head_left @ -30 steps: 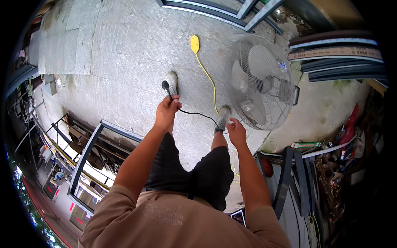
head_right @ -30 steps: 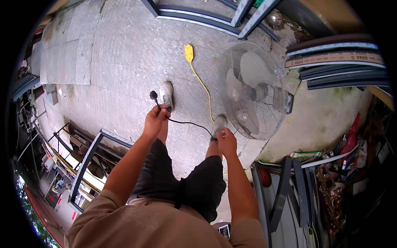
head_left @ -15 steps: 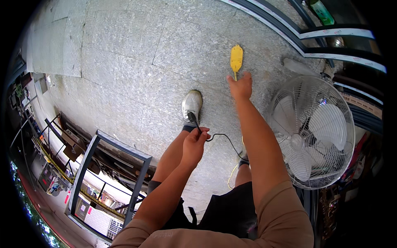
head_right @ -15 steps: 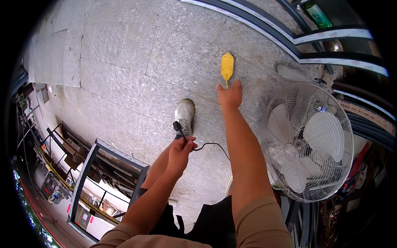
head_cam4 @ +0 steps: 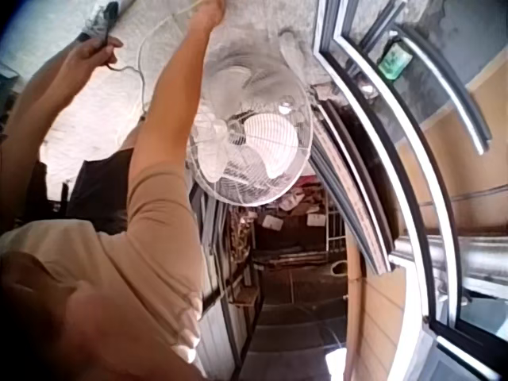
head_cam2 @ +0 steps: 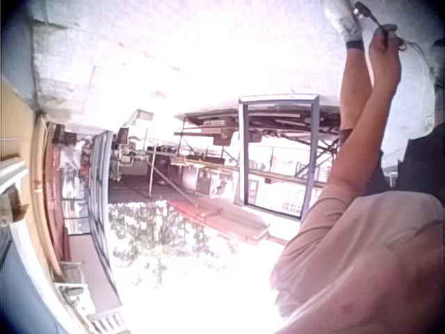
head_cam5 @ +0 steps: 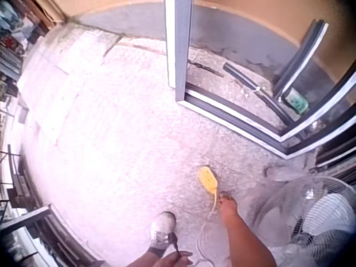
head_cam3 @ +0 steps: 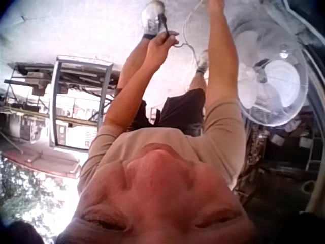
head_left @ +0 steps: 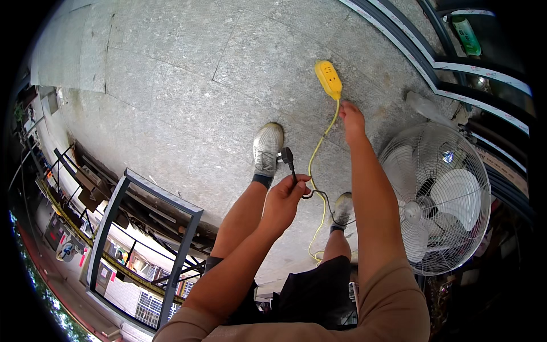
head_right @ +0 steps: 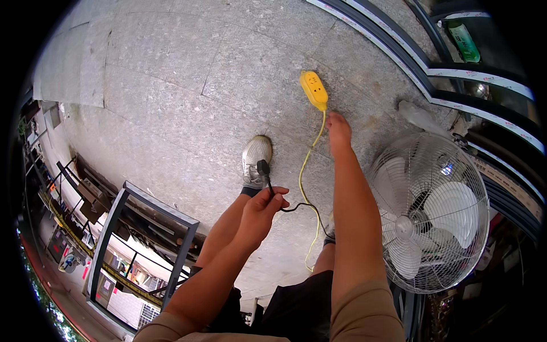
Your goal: The person coils a yellow extension cord by hand, hangs a loop of it onto a hook on a wall, and then positions an electric fan to plug its power cord into the yellow extension cord.
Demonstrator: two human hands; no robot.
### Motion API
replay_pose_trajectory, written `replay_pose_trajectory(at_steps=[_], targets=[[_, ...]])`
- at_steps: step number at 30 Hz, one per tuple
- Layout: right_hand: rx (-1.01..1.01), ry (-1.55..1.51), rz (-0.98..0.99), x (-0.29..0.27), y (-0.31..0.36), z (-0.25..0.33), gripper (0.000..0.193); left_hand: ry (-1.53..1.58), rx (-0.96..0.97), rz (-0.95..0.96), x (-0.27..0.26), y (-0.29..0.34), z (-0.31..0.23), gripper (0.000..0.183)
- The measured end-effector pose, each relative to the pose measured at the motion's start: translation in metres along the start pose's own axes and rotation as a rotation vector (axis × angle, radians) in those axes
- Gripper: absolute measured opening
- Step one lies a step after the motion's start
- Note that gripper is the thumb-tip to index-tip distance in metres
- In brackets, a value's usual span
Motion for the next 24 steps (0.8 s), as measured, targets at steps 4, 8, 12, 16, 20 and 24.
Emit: replay_pose_trajectory(at_steps=[4, 8, 12, 16, 20, 24], targets=[[-0.162, 0.415, -0.311, -0.043, -0.004, -0.044, 0.032, -0.068, 0.007, 0.000, 0.004, -0.007, 0.001, 0.026], [-0.081, -0.299, 0.232, 0.031, 0.118, 0.062, 0.030, -0.087, 0.019, -0.031, 0.000, -0.014, -0.003, 0.034], [-0.062, -0.098, 0.701, 0.060, 0.226, 0.132, 0.037, -0.112, 0.094, -0.022, 0.008, -0.021, -0.010, 0.038], [-0.017, -0.244, 0.716, 0.067, 0.236, 0.131, 0.037, -0.056, 0.166, -0.048, 0.004, -0.029, -0.007, 0.034], [-0.002, -0.226, 0.756, 0.061, 0.228, 0.149, 0.038, 0.002, 0.166, -0.041, 0.003, -0.027, -0.007, 0.031], [-0.095, -0.174, 0.734, 0.054, 0.215, 0.152, 0.033, -0.100, 0.149, -0.093, -0.001, -0.026, -0.007, 0.030]])
Point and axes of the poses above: each hand's wrist, its own y-axis away from the middle knuckle, its own x-axis out of the palm, z = x × y, the point moved 4 cm from there along -y, towards the middle knuckle, and after that the axes turned 8 degrees about z, right-handed, at the moved point
